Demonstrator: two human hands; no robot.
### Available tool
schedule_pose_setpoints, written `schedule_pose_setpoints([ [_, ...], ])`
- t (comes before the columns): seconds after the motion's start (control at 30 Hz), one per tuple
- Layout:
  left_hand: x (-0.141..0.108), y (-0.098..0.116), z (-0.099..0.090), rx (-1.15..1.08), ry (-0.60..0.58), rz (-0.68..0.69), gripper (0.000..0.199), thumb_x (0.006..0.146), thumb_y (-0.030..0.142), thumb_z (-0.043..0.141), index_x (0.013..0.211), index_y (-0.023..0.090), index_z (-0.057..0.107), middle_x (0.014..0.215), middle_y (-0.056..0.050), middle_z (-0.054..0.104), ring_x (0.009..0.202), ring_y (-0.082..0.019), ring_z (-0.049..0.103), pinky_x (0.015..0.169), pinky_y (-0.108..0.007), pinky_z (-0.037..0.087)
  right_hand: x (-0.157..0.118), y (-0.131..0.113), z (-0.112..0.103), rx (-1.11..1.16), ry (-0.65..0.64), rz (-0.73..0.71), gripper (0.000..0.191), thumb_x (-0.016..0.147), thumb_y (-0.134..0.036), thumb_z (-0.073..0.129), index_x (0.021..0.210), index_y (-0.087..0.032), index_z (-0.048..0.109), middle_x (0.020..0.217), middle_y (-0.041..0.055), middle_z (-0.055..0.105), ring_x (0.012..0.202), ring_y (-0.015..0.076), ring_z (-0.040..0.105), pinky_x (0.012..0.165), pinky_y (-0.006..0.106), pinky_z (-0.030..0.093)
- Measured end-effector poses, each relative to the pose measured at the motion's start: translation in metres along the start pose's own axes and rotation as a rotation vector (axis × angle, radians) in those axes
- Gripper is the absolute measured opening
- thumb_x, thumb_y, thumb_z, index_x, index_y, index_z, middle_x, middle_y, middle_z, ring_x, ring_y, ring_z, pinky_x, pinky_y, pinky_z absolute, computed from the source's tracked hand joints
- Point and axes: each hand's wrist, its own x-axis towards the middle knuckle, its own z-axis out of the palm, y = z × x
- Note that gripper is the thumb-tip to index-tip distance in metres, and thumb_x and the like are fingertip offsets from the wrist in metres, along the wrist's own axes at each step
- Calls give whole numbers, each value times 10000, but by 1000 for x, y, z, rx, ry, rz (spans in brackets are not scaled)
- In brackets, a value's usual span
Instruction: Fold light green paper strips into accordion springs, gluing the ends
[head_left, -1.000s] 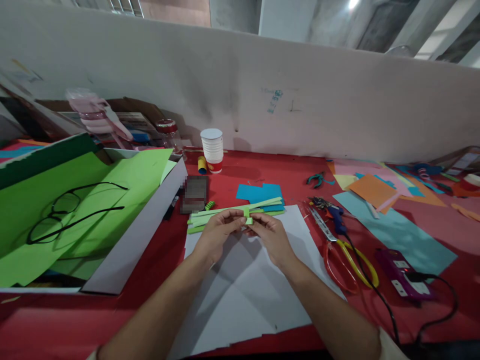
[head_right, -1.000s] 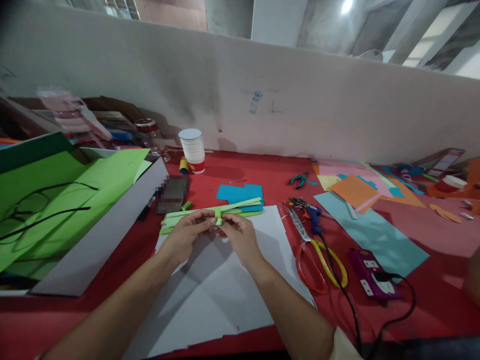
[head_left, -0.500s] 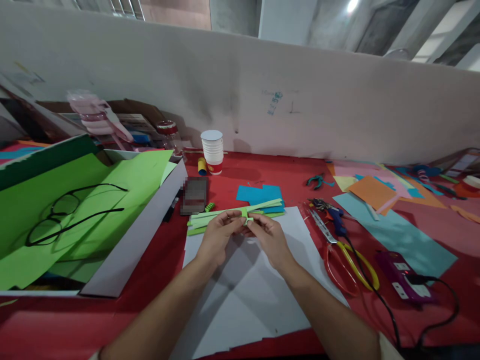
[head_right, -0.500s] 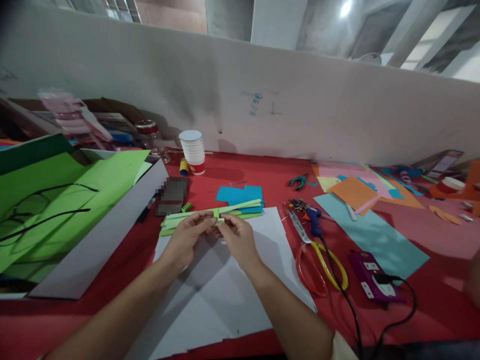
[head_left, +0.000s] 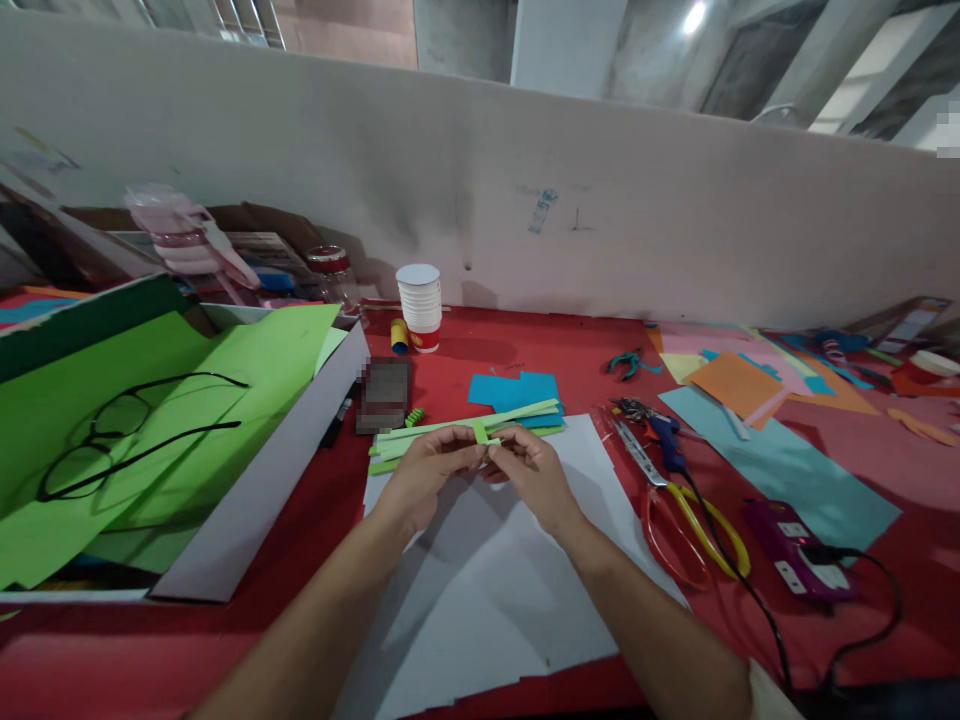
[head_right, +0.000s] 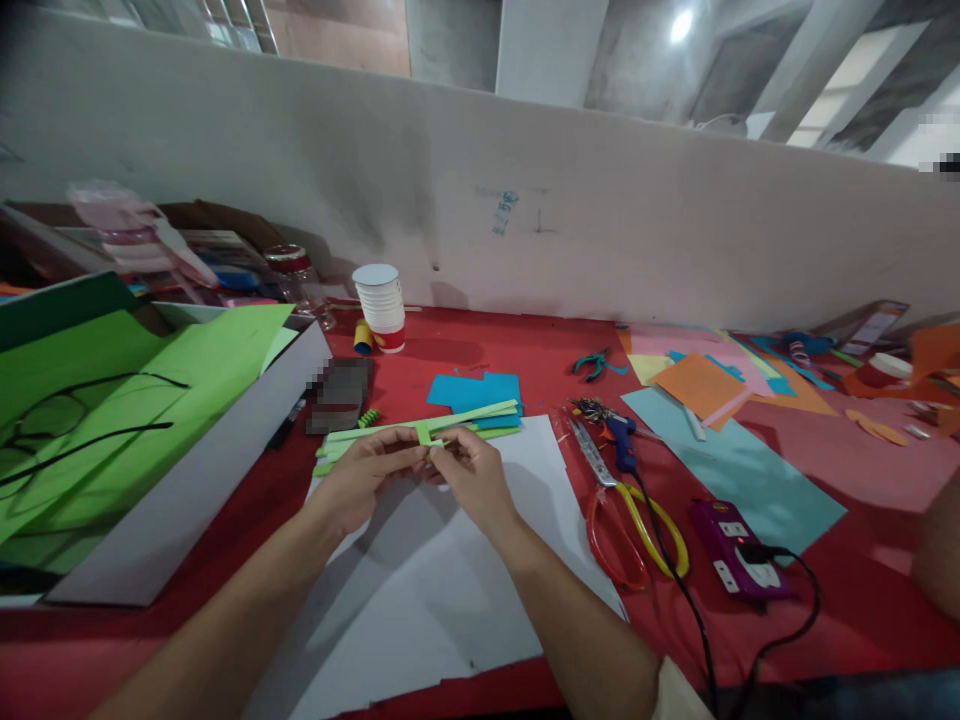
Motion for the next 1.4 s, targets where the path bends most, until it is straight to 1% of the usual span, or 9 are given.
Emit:
schedule_pose_setpoints([
  [0.13, 1, 1, 1, -6, 49, -20, 203, 563, 208, 783, 653, 151, 610, 605, 17, 593, 587, -105, 567, 607, -232, 436, 3, 6, -4, -187, 57, -66, 226, 725, -344, 621, 906, -211, 647, 726, 2, 666, 608, 150, 622, 585, 283, 522],
  [0.3, 4, -2, -2, -15, 38, -51, 219, 550, 198, 794, 655, 144, 610, 645, 9, 599, 634, -111, 588, 694, -255, 465, 5, 7, -6, -289, 155, -149, 135, 700, -321, 638, 732, -194, 669, 692, 11, 656, 633, 151, 587, 610, 272, 487],
  [0.43, 5, -5, -4, 51, -11, -65, 177, 614, 217, 755, 636, 144, 595, 608, 9, 576, 601, -99, 566, 614, -218, 440, 5, 9, -6, -238, 137, -75, 150, 712, -337, 615, 714, -191, 647, 646, -8, 624, 610, 140, 570, 581, 255, 477],
  [0.53, 5, -7, -4, 41, -46, -69, 171, 639, 211, 731, 610, 146, 576, 564, 19, 554, 550, -78, 525, 562, -194, 410, 6, 11, -7, -259, 121, -95, 189, 741, -364, 589, 724, -185, 646, 643, -6, 622, 609, 139, 566, 570, 249, 467],
  [0.67, 4, -5, -2, -47, -58, -111, 168, 602, 181, 753, 649, 153, 595, 610, 27, 580, 594, -84, 566, 643, -210, 454, 6, 12, -10, -314, 103, -160, 206, 767, -370, 570, 722, -182, 641, 656, -5, 628, 621, 137, 565, 600, 254, 461],
  [0.8, 2, -2, 0, -91, -46, -147, 192, 569, 146, 767, 652, 156, 595, 651, 20, 609, 674, -113, 616, 725, -234, 481, 6, 12, -10, -317, 78, -146, 189, 772, -363, 572, 732, -189, 636, 676, -8, 635, 649, 144, 577, 614, 256, 457],
  [1.03, 2, -2, 2, -127, 13, -166, 188, 545, 99, 743, 605, 157, 574, 614, 13, 609, 594, -104, 586, 636, -231, 479, 6, 6, -9, -224, 38, -79, 190, 768, -366, 580, 710, -189, 617, 656, -16, 618, 633, 134, 563, 600, 245, 429],
  [1.23, 2, -5, 6, -214, 88, -148, 182, 547, 81, 711, 654, 153, 583, 583, 35, 582, 539, -84, 553, 582, -225, 468, 2, 2, -6, -312, 41, -203, 246, 636, -286, 729, 832, -212, 600, 792, -23, 603, 680, 127, 561, 566, 221, 420],
  [1.4, 2, -5, 9, -218, 85, -149, 202, 550, 92, 720, 665, 159, 569, 573, 28, 601, 537, -88, 568, 602, -227, 481, 3, 5, -6, -372, 59, -301, 108, 691, -278, 682, 768, -210, 648, 792, -5, 567, 702, 132, 553, 595, 232, 435],
])
